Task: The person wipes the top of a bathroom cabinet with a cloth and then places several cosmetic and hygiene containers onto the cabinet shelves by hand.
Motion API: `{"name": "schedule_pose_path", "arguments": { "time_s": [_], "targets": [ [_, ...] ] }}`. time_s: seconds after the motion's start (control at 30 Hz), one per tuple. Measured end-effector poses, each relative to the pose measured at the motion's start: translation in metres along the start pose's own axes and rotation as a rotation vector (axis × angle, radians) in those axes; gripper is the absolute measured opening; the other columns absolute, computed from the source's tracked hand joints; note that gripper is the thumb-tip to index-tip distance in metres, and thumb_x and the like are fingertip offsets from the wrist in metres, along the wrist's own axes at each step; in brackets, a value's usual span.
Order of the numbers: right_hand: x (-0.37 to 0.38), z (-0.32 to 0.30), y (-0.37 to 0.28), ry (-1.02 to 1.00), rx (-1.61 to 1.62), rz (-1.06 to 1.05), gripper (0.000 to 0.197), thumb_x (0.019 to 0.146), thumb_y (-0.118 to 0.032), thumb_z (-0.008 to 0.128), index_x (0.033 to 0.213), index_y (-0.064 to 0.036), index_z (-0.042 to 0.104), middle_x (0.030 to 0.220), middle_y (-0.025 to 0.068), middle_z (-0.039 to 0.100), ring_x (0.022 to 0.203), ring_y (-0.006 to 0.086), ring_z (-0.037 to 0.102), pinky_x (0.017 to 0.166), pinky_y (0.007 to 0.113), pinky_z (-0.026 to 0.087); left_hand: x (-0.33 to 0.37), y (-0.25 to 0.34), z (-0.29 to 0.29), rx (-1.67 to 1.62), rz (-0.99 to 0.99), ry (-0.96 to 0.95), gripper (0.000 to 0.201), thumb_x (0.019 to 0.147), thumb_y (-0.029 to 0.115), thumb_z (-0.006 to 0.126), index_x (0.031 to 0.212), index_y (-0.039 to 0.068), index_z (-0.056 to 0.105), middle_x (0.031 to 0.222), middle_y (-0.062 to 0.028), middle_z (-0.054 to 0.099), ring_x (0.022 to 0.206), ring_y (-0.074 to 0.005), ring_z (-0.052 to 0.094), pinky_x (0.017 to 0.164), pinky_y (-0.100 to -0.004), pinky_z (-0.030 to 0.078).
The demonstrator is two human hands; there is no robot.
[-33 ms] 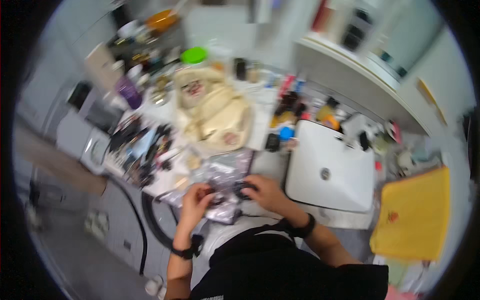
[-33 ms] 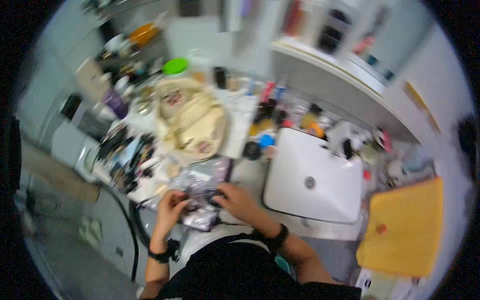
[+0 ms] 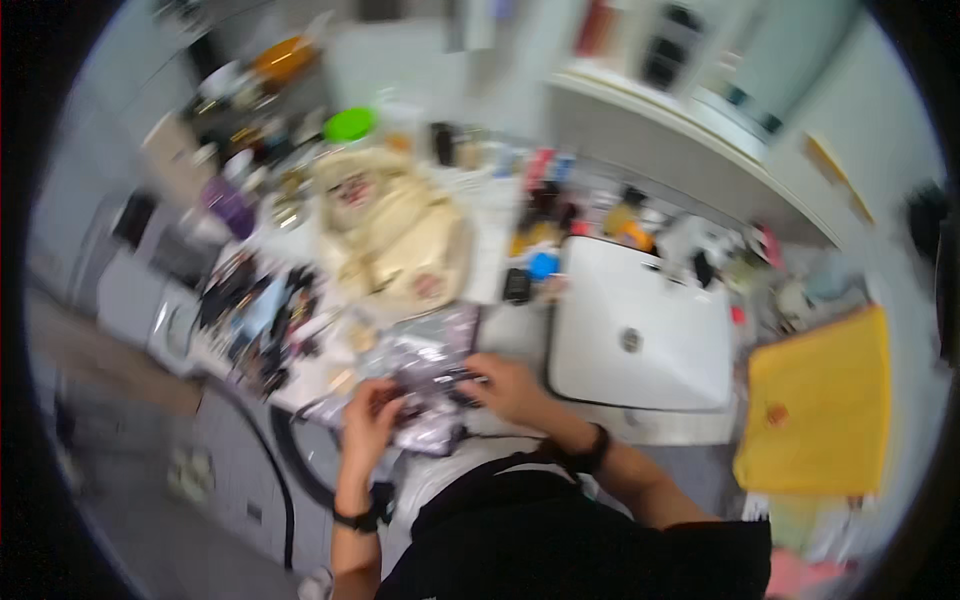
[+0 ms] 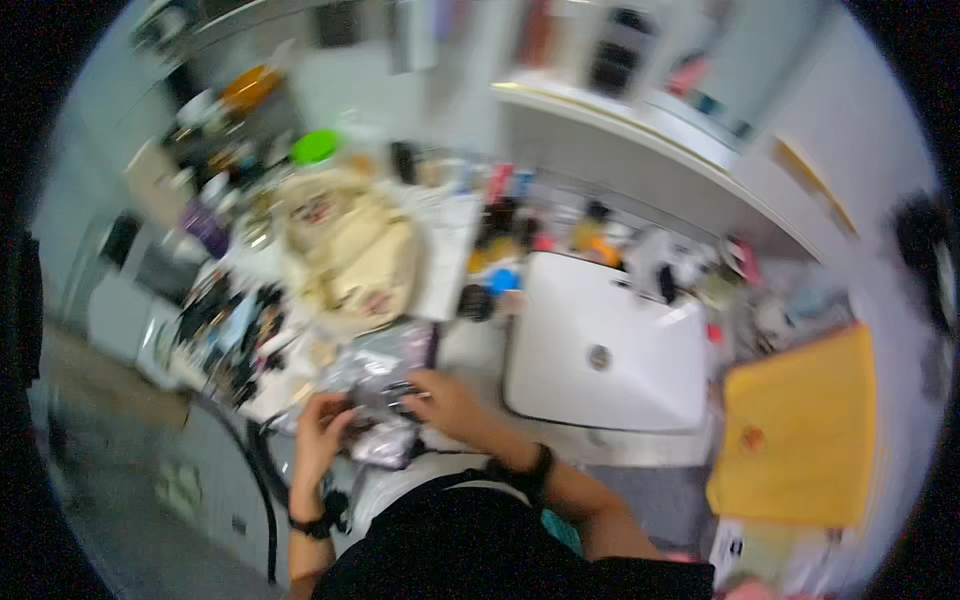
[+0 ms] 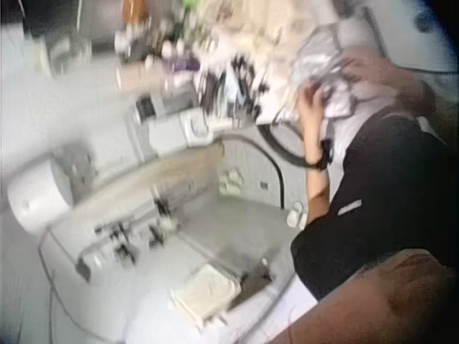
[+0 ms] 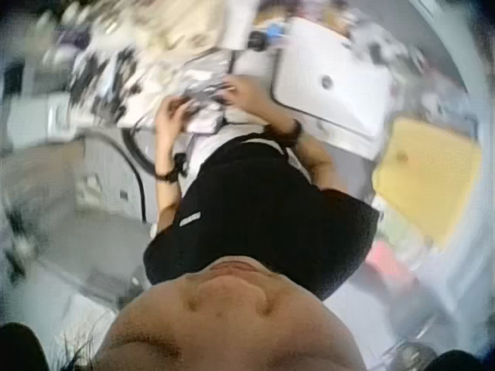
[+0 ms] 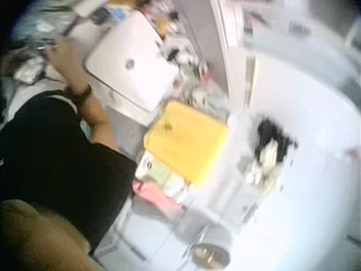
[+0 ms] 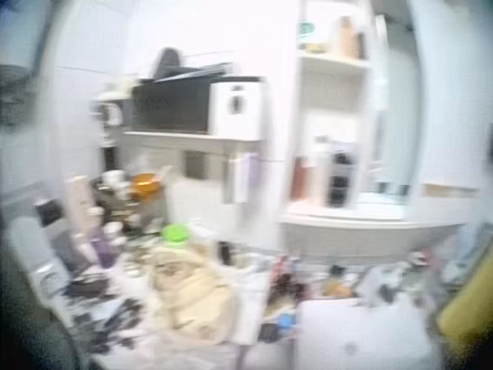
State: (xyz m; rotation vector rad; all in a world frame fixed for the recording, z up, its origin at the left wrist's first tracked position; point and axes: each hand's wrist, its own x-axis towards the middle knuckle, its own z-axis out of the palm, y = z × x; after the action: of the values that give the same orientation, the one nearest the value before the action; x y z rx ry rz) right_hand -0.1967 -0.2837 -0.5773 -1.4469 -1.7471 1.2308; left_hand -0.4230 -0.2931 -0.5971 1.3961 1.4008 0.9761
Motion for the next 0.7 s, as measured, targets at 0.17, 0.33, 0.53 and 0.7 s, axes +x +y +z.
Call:
{"name": "schedule_pose_path", "arguments": {
  "time_s": [0.17,0.33,0.53,0.7],
  "targets": [
    [0.019,0.03,0.019,0.198,-0.437,-0.166,0.044,0.075,-0.021,0.064,0.112,-0.0029,0.049,0.108,0.0145,0.053,0.096,0.0327,0.051,0.081,0.041,0.042,-0.017,0.008,-0.002,0.21,-0.03,-0.006,0.017,0.077,-0.002,0.059,0.093,0.002,0.054,0.079,-0.0025,0.057,0.068,-0.0102,0.054,0.055,-0.024,0.044],
    [-0.013,0.02,0.012,-0.001,-0.076,-0.288,0.036,0.077,-0.028,0.062,0.101,-0.0026,0.052,0.102,0.0138,0.053,0.098,0.03,0.048,0.081,0.04,0.039,-0.03,0.019,0.019,-0.026,0.042,-0.085,0.017,0.077,-0.003,0.059,0.093,0.0,0.053,0.085,-0.0033,0.054,0.076,-0.0099,0.049,0.065,-0.0213,0.042],
    [-0.047,-0.011,0.027,-0.012,0.141,-0.309,0.022,0.079,-0.019,0.06,0.087,-0.0008,0.051,0.08,0.0141,0.055,0.073,0.0278,0.055,0.065,0.036,0.043,-0.034,0.051,0.061,-0.171,0.029,-0.152,0.017,0.076,0.004,0.065,0.091,0.001,0.056,0.083,-0.0026,0.055,0.076,-0.0097,0.051,0.068,-0.0215,0.043],
    [-0.082,-0.056,0.012,0.109,0.247,-0.207,0.027,0.08,-0.015,0.063,0.102,-0.0062,0.05,0.085,0.0058,0.055,0.076,0.0146,0.055,0.07,0.029,0.045,-0.031,0.07,0.097,-0.089,0.023,-0.198,0.017,0.072,0.002,0.07,0.086,0.001,0.06,0.079,-0.0036,0.059,0.068,-0.0089,0.055,0.06,-0.0217,0.047]
  ]
}}
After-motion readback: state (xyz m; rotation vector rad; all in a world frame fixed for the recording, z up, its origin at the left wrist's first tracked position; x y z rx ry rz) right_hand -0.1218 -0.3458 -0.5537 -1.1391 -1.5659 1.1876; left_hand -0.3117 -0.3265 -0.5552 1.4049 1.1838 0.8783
